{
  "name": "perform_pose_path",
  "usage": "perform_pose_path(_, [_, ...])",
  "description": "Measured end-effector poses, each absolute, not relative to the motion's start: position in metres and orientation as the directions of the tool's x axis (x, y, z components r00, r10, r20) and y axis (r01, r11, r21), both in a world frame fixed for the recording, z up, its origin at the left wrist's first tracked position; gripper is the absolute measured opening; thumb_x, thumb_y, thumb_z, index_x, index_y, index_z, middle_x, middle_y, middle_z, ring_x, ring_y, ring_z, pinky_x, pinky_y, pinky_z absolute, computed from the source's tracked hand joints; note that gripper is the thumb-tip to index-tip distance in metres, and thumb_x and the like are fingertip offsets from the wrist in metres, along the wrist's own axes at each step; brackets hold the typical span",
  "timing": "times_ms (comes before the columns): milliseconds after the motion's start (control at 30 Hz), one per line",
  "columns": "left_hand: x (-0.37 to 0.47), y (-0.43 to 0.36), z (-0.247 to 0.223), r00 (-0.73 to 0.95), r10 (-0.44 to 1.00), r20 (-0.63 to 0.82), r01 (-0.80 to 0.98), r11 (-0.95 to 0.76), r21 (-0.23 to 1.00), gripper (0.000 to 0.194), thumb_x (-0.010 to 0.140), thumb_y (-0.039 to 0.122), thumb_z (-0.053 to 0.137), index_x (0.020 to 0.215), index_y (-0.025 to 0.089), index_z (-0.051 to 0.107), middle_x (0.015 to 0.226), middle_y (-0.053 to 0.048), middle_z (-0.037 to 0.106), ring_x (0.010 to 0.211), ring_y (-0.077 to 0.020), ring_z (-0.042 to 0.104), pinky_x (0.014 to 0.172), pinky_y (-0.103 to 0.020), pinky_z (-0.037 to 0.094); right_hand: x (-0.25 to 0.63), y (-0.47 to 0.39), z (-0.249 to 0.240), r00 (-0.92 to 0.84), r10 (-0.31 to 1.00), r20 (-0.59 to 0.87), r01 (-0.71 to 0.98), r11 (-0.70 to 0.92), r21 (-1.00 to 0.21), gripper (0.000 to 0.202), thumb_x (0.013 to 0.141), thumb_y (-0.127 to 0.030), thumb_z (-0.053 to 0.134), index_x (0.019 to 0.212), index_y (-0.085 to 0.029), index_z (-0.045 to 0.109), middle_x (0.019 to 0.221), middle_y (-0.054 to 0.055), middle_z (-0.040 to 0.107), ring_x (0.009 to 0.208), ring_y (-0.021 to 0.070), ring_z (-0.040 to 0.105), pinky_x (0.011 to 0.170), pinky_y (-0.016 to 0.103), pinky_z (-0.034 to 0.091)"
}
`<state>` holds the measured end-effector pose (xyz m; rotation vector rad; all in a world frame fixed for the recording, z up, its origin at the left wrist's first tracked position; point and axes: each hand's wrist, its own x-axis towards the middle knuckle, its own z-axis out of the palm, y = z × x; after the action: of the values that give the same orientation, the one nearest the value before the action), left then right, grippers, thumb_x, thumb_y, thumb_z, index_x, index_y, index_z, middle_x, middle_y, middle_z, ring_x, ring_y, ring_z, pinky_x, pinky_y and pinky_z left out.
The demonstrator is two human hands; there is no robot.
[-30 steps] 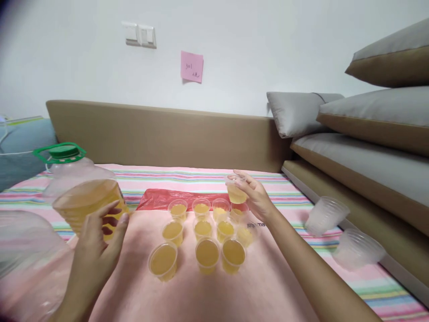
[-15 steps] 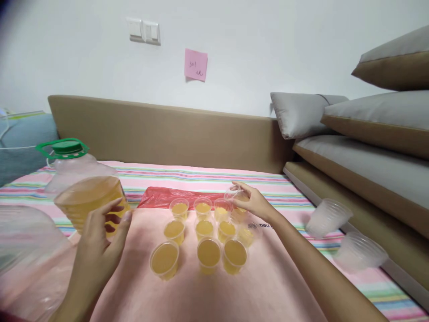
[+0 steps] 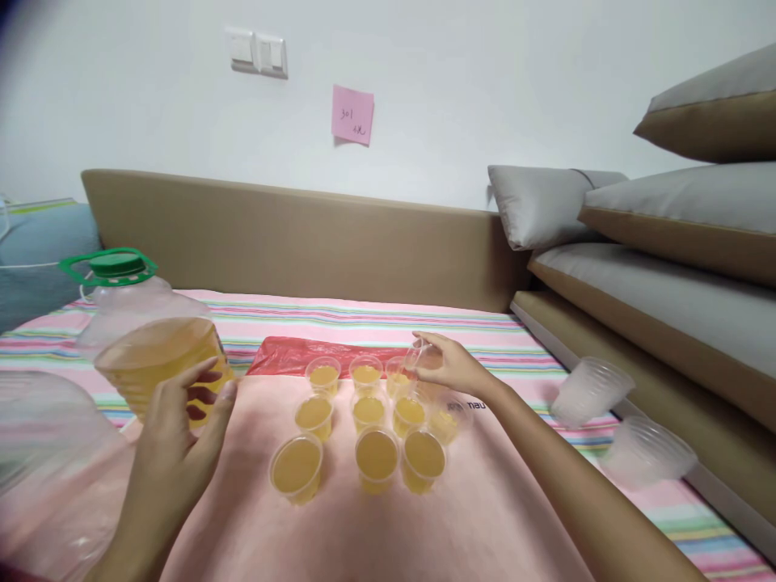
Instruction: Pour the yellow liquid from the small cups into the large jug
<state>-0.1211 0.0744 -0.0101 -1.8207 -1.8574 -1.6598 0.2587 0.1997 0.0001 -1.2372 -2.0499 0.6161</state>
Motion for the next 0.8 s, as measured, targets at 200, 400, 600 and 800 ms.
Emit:
perform_pose_path(200, [-0.123, 0.075, -0.01, -0.288, 0.677, 0.678, 0.743, -0.289, 0.604, 0.045, 0.1, 0.051, 0.056, 0.135, 0.022, 0.056, 0.111, -0.007, 0.06, 0.09, -0.0233, 0.057, 0.078, -0.039, 0.05, 0.258, 0.2, 0.001, -0.385, 0.873, 0.298, 0.64, 0.486, -0.595, 0.072, 0.074, -0.032, 0.081, 0.143, -0.023, 0.062, 0.14, 0.013, 0.068, 0.129, 0.0333, 0.064, 0.115, 0.054, 0.045])
perform_pose_path(400, [-0.123, 0.075, -0.01, -0.3, 0.679, 0.67, 0.734, -0.284, 0.616, 0.045, 0.1, 0.051, 0.056, 0.134, 0.022, 0.056, 0.11, -0.007, 0.059, 0.089, -0.0231, 0.057, 0.078, -0.039, 0.05, 0.258, 0.202, 0.001, -0.432, 0.855, 0.287, 0.679, 0.518, -0.521, 0.077, 0.073, -0.031, 0.08, 0.147, -0.024, 0.059, 0.141, 0.013, 0.067, 0.12, 0.0319, 0.069, 0.108, 0.051, 0.052])
perform_pose_path(600, [-0.122, 0.074, -0.01, -0.302, 0.68, 0.668, 0.735, -0.28, 0.617, 0.046, 0.1, 0.051, 0.056, 0.135, 0.022, 0.055, 0.111, -0.008, 0.059, 0.091, -0.0239, 0.057, 0.078, -0.039, 0.049, 0.255, 0.205, 0.002, -0.471, 0.84, 0.268, 0.714, 0.542, -0.443, 0.076, 0.073, -0.029, 0.076, 0.147, -0.022, 0.06, 0.137, 0.013, 0.068, 0.118, 0.0319, 0.069, 0.105, 0.049, 0.053])
perform_pose_path(800, [-0.124, 0.074, -0.01, -0.301, 0.68, 0.669, 0.735, -0.281, 0.617, 0.044, 0.1, 0.052, 0.056, 0.134, 0.024, 0.056, 0.111, -0.007, 0.059, 0.09, -0.0239, 0.057, 0.079, -0.039, 0.05, 0.249, 0.207, 0.01, -0.504, 0.837, 0.216, 0.753, 0.548, -0.364, 0.078, 0.071, -0.027, 0.075, 0.148, -0.023, 0.06, 0.134, 0.014, 0.07, 0.116, 0.0344, 0.069, 0.101, 0.049, 0.054])
